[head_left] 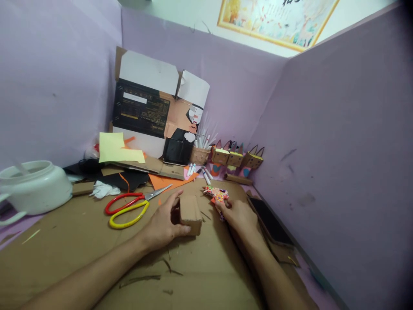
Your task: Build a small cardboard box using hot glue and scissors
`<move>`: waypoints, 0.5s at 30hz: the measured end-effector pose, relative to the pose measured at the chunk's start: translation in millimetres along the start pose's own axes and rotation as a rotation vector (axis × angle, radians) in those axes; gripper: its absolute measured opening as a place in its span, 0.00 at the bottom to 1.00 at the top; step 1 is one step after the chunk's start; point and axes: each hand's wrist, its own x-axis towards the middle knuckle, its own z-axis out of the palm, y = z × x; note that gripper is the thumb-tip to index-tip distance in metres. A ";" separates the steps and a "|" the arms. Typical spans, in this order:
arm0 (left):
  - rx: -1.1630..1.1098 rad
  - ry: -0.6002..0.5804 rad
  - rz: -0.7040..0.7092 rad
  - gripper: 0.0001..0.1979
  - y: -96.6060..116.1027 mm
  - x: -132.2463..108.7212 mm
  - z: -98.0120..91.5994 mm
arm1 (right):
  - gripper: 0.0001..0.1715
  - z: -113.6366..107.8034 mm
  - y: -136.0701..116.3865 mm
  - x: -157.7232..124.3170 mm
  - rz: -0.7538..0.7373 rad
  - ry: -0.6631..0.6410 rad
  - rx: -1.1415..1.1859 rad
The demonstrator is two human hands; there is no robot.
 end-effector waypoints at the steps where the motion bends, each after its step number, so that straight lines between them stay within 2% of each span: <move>1: 0.001 -0.006 0.004 0.47 -0.2 0.1 0.6 | 0.16 -3.8 -0.7 -4.7 -0.021 0.026 -0.023; 3: -0.019 -0.013 0.013 0.46 -1.2 0.2 1.5 | 0.19 -6.9 -3.7 -16.5 -0.115 0.017 0.008; 4: -0.034 -0.017 0.020 0.45 -2.3 0.3 1.7 | 0.27 -5.5 -5.5 -22.8 -0.197 -0.062 0.090; 6: -0.050 -0.035 0.037 0.43 -5.8 0.2 1.9 | 0.44 2.9 -8.9 -34.4 -0.296 -0.353 0.308; 7: -0.054 -0.047 0.046 0.42 -8.0 0.2 1.8 | 0.50 9.1 -10.1 -39.2 -0.297 -0.476 0.375; 9: -0.050 -0.071 0.072 0.39 -12.4 0.0 1.2 | 0.56 22.4 -10.9 -46.0 -0.257 -0.589 0.438; 12: 0.021 -0.085 0.118 0.37 -16.6 -0.2 0.0 | 0.58 37.0 -7.7 -49.3 -0.215 -0.652 0.528; 15: 0.135 -0.072 0.131 0.37 -16.7 -0.1 0.2 | 0.58 42.9 -2.4 -48.0 -0.238 -0.622 0.572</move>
